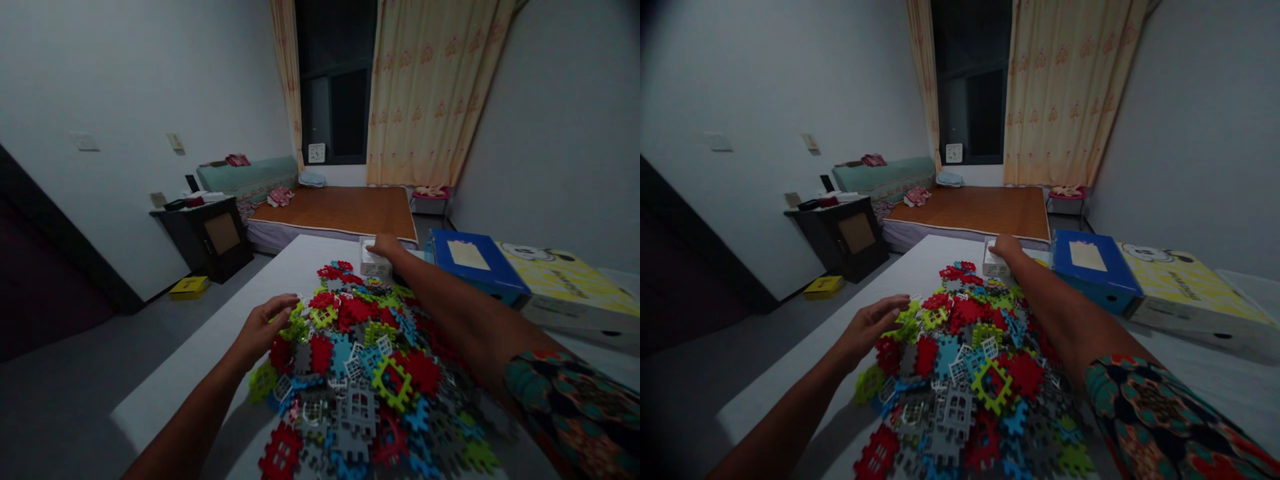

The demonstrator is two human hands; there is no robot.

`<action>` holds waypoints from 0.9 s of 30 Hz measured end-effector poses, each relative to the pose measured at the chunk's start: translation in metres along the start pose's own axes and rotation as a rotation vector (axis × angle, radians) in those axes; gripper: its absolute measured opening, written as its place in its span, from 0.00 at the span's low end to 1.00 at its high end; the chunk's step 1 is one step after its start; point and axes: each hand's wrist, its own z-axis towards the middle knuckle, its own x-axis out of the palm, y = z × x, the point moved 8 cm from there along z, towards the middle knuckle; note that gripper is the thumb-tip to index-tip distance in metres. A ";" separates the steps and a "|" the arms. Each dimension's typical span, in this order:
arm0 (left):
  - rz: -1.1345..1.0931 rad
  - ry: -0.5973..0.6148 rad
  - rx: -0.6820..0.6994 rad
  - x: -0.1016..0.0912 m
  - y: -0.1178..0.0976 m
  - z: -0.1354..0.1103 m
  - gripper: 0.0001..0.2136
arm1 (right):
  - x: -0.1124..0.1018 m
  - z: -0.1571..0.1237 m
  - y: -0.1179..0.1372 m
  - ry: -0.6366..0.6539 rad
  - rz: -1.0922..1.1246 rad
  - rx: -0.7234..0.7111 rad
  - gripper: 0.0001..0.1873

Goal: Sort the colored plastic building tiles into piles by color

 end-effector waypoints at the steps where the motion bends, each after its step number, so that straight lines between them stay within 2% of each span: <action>1: 0.001 -0.002 0.002 -0.001 0.000 -0.001 0.27 | 0.000 0.001 -0.002 0.003 0.004 -0.002 0.31; 4: 0.025 -0.007 0.010 -0.007 -0.001 -0.007 0.26 | -0.008 0.005 -0.015 0.015 0.016 -0.005 0.30; 8: 0.058 -0.065 -0.015 -0.029 0.003 -0.018 0.26 | -0.014 0.001 -0.031 0.099 0.052 -0.081 0.28; 12: 0.015 -0.128 -0.070 -0.049 0.012 -0.024 0.28 | -0.002 -0.016 -0.022 0.147 -0.013 -0.216 0.41; 16: 0.005 -0.140 -0.106 -0.046 0.013 -0.028 0.28 | 0.006 -0.029 -0.010 0.094 -0.060 -0.143 0.35; 19: 0.018 -0.124 -0.099 -0.041 0.009 -0.036 0.27 | -0.002 -0.035 -0.012 0.051 -0.001 -0.132 0.36; 23: 0.065 -0.121 -0.079 -0.052 0.009 -0.050 0.25 | -0.011 -0.048 -0.044 0.080 -0.022 -0.205 0.38; 27: 0.094 -0.164 -0.084 -0.066 0.008 -0.059 0.25 | -0.001 -0.064 -0.077 0.123 -0.125 -0.186 0.36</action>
